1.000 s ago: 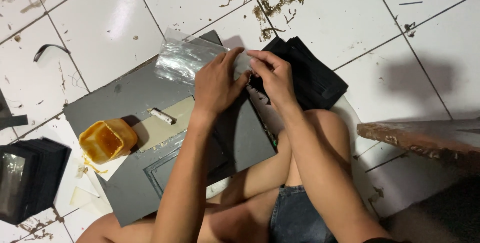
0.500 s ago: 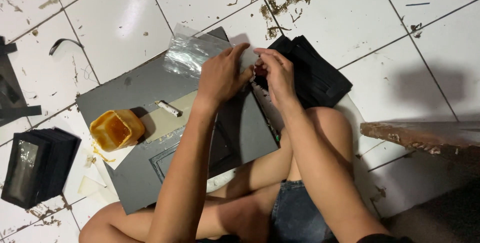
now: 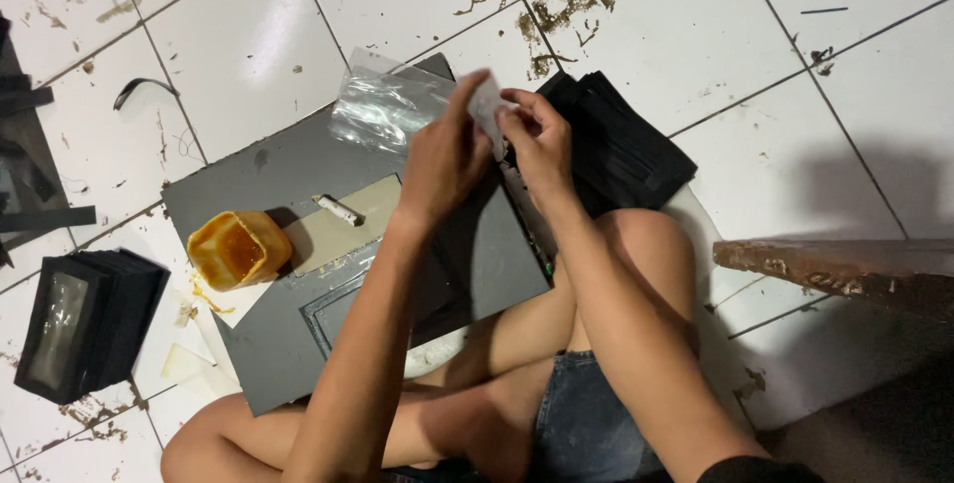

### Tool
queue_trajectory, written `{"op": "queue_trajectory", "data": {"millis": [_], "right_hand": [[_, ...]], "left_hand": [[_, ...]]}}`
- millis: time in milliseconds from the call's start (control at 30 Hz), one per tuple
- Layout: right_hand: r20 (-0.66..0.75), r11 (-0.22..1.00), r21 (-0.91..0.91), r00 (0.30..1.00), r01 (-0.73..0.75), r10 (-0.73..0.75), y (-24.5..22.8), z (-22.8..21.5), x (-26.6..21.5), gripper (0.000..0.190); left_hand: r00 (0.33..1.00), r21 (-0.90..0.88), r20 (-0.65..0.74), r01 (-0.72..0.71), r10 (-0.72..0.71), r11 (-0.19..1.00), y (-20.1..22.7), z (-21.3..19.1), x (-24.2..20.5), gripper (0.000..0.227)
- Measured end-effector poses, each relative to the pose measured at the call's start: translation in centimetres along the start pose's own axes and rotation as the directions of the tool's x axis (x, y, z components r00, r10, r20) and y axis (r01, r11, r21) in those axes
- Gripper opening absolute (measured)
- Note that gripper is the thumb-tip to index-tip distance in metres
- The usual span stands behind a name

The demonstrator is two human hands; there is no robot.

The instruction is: The person applies a brown adhesive to the edges of a black picture frame using a small stick, then places a clear plastic sheet over the frame and presses it down. They repeat this process on a second frame, smoothing the plastic and ensuring adhesion.

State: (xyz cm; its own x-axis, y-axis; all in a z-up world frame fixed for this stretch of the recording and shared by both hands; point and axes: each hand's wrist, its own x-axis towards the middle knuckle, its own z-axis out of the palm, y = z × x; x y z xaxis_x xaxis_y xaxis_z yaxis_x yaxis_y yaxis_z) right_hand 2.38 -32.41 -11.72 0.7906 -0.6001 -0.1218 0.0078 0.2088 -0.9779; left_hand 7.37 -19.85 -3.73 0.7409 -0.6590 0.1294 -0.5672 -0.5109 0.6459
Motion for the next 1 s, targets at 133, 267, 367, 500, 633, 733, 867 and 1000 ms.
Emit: {"op": "queue_trajectory", "data": {"millis": [133, 267, 367, 500, 633, 733, 867, 1000], "right_hand": [[0.015, 0.974, -0.161, 0.987, 0.158, -0.158, 4.3, -0.3, 0.9, 0.033], [0.017, 0.951, -0.199, 0.971, 0.236, -0.238, 1.9, -0.3, 0.1, 0.041], [0.036, 0.843, -0.286, 0.885, 0.455, -0.465, -3.3, -0.4, -2.4, 0.038], [0.188, 0.782, -0.209, 0.809, 0.587, -0.557, -11.7, 0.8, -10.4, 0.019], [0.543, 0.973, 0.114, 0.807, 0.203, -0.232, -16.1, 1.6, -21.7, 0.024], [0.741, 0.994, 0.103, 0.664, 0.044, -0.106, -17.7, 1.6, -27.0, 0.045], [0.724, 0.971, 0.125, 0.688, -0.202, 0.050, -17.2, 1.2, -30.6, 0.043], [0.691, 0.953, 0.135, 0.715, -0.271, 0.106, -16.6, 1.2, -33.1, 0.027]], "left_hand": [[0.931, -0.295, -0.363, -0.073, -0.042, 0.953, -1.2, -1.6, -2.0, 0.062], [0.711, -0.390, -0.694, -0.241, -0.112, 0.888, 0.3, -8.4, -7.3, 0.051], [0.691, -0.481, -0.696, -0.249, -0.193, 0.841, 4.3, -12.2, -12.7, 0.046], [0.703, -0.625, -0.639, -0.239, -0.312, 0.743, 7.6, -12.5, -20.4, 0.047], [0.728, -0.600, -0.588, -0.098, -0.354, 0.794, 10.5, -11.2, -26.3, 0.041], [0.784, -0.596, -0.507, -0.020, -0.358, 0.802, 12.2, -9.9, -29.0, 0.042], [0.838, -0.573, -0.501, -0.135, -0.215, 0.809, 13.5, -9.9, -30.9, 0.040], [0.832, -0.606, -0.478, -0.079, -0.283, 0.791, 13.9, -10.8, -33.3, 0.035]]}}
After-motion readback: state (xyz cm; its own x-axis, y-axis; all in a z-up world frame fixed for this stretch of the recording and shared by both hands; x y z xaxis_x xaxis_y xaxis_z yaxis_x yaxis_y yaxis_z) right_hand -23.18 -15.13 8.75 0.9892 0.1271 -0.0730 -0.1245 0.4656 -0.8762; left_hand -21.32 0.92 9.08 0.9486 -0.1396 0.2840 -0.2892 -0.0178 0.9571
